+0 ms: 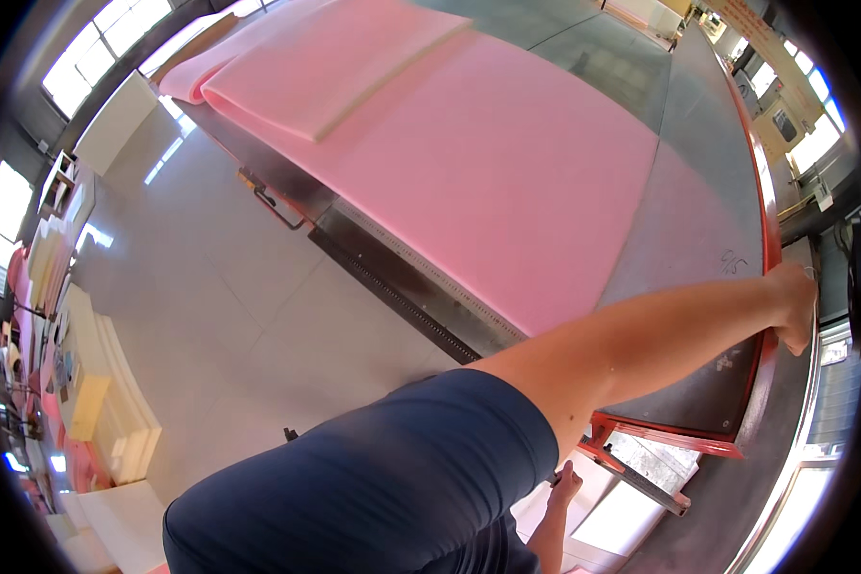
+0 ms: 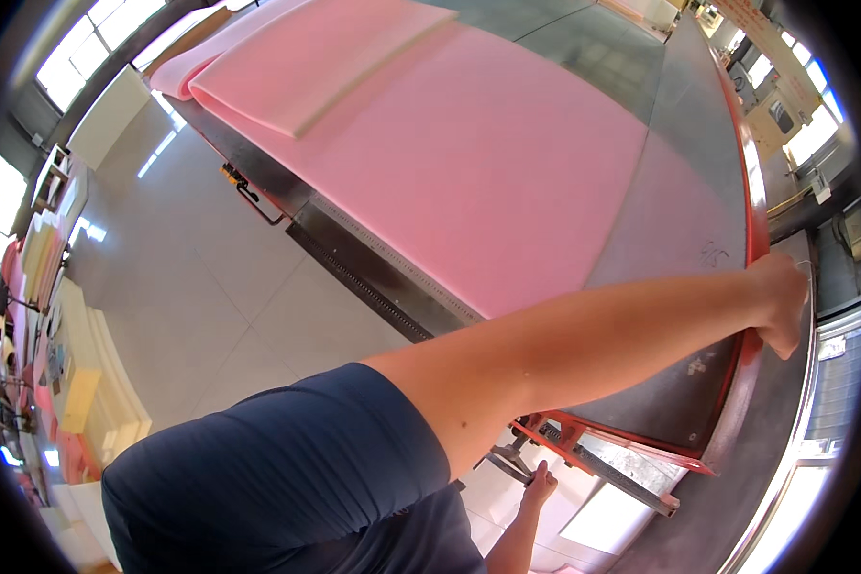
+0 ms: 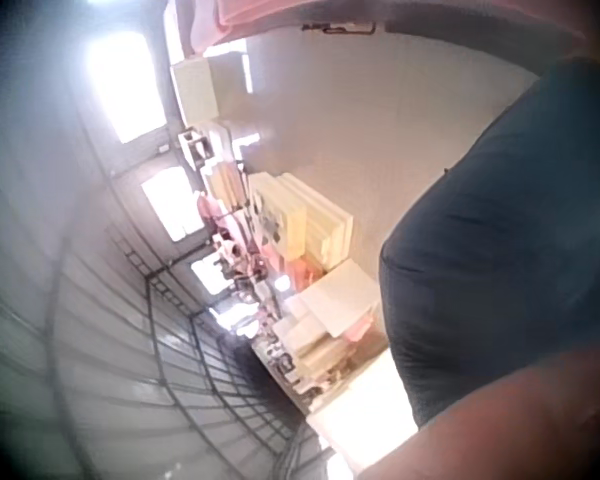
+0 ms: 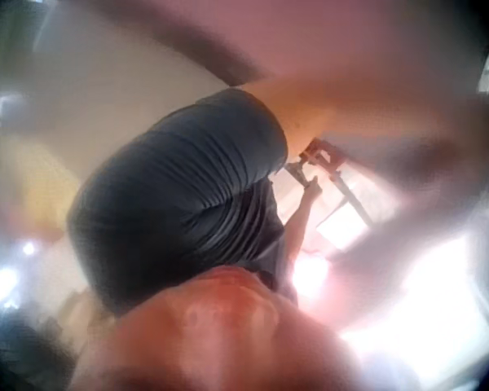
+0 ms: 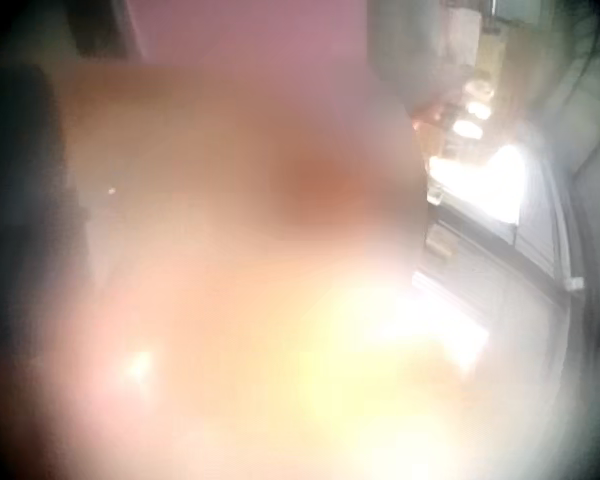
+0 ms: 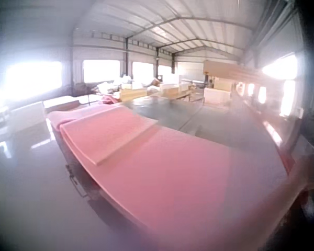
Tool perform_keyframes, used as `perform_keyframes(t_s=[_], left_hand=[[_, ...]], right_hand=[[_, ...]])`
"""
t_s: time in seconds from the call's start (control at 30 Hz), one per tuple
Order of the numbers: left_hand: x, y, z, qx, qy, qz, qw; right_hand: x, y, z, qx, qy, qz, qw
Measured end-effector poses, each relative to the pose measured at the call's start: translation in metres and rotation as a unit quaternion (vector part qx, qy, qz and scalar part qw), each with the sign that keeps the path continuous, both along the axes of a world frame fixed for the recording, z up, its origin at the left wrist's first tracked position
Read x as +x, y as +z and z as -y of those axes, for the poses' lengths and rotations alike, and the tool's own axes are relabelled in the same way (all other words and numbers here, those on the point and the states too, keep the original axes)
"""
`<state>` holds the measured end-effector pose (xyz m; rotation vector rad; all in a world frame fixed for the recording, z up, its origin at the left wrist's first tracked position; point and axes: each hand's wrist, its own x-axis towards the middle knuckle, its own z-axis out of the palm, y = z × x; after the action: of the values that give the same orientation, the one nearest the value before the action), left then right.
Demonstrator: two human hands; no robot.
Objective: The person uses a manual hydraulic guillotine cutter to slice large pink foam sheets into smaller rectangular pieces. They repeatedly measure the foam with a tape measure, align it against the machine's guide, and press down the lever to make precise cuts. The cut pieces are stacked on the table as the process continues.
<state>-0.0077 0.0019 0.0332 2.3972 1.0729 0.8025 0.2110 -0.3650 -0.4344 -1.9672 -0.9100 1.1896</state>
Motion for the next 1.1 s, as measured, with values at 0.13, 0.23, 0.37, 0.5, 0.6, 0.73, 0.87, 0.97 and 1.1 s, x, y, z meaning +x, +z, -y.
perform_keyframes(t_s=[0.13, 0.23, 0.37, 0.5, 0.6, 0.73, 0.87, 0.97, 1.1], left_hand=[[0.006, -0.006, 0.001, 0.002, -0.020, 0.013, 1.000], [0.038, -0.007, -0.014, 0.070, -0.030, -0.029, 0.997], [0.001, -0.012, -0.017, 0.024, -0.039, 0.021, 0.999], [0.005, -0.014, -0.019, 0.281, -0.061, -0.092, 0.953], [0.008, -0.023, -0.023, 0.420, -0.086, -0.160, 0.889], [0.021, -0.026, -0.019, 0.423, -0.102, -0.161, 0.886], [-0.001, -0.022, -0.020, 0.405, -0.100, -0.105, 0.903], [-0.002, -0.016, -0.020, 0.420, -0.094, -0.155, 0.889], [0.006, -0.023, -0.027, 0.445, -0.132, -0.131, 0.876]], right_hand=[[-0.002, -0.009, 0.001, -0.017, 0.002, 0.003, 1.000], [0.034, -0.035, 0.013, -0.014, -0.066, 0.054, 0.996], [0.027, -0.041, -0.001, -0.047, 0.094, 0.210, 0.972], [0.002, -0.002, -0.020, -0.046, 0.063, 0.177, 0.981], [-0.001, -0.002, -0.008, -0.040, 0.051, 0.171, 0.983], [0.001, -0.006, 0.007, -0.047, 0.043, 0.218, 0.974], [-0.016, 0.009, -0.013, -0.046, 0.060, 0.228, 0.971], [-0.018, 0.008, -0.015, -0.039, 0.080, 0.251, 0.964], [-0.013, 0.003, -0.009, -0.028, 0.073, 0.270, 0.960]])
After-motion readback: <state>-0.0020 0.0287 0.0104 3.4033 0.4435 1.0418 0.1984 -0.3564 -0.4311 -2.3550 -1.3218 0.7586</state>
